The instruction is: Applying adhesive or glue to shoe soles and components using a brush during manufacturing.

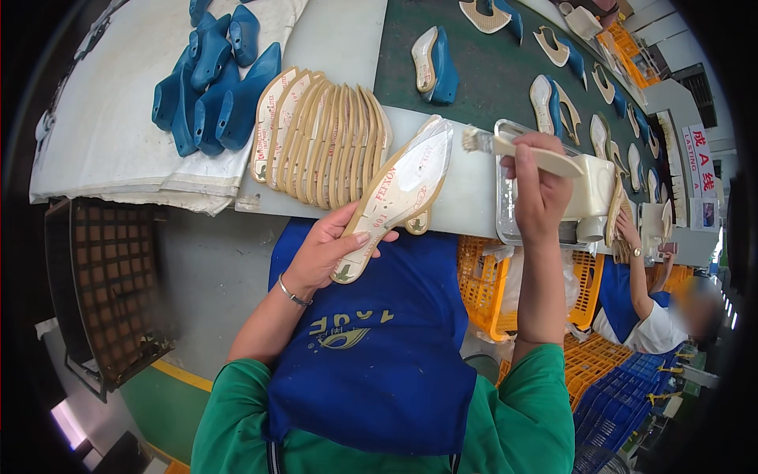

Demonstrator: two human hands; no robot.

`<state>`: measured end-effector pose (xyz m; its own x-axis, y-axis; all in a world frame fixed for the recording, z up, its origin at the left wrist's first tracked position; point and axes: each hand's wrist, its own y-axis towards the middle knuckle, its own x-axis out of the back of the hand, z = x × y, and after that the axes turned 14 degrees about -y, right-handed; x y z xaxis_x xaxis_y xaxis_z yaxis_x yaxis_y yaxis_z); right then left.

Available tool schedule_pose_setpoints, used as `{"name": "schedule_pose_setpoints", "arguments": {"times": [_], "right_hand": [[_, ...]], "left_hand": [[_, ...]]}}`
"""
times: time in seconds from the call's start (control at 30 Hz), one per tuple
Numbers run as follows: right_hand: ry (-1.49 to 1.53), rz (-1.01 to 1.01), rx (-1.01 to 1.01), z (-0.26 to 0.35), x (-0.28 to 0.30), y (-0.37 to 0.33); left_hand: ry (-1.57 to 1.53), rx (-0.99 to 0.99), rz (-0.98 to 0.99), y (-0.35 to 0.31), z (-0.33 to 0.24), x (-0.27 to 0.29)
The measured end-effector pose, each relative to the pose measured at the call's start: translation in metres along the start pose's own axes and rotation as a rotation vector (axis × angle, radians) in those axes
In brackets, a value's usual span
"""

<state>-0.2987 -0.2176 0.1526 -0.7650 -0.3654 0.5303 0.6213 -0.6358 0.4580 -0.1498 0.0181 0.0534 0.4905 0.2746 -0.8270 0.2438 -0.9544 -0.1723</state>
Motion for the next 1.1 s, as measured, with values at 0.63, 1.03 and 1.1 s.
{"name": "schedule_pose_setpoints", "arguments": {"times": [0.63, 1.03, 1.1], "right_hand": [[0.199, 0.052, -0.138, 0.008, -0.05, -0.053], [0.105, -0.001, -0.08, 0.0, -0.056, -0.041], [0.189, 0.013, -0.051, 0.007, -0.064, -0.06]], "left_hand": [[-0.112, -0.047, -0.044, 0.009, 0.004, -0.007], [-0.257, -0.067, -0.08, 0.007, 0.008, -0.014], [-0.288, -0.054, -0.089, 0.008, 0.009, -0.014]]}}
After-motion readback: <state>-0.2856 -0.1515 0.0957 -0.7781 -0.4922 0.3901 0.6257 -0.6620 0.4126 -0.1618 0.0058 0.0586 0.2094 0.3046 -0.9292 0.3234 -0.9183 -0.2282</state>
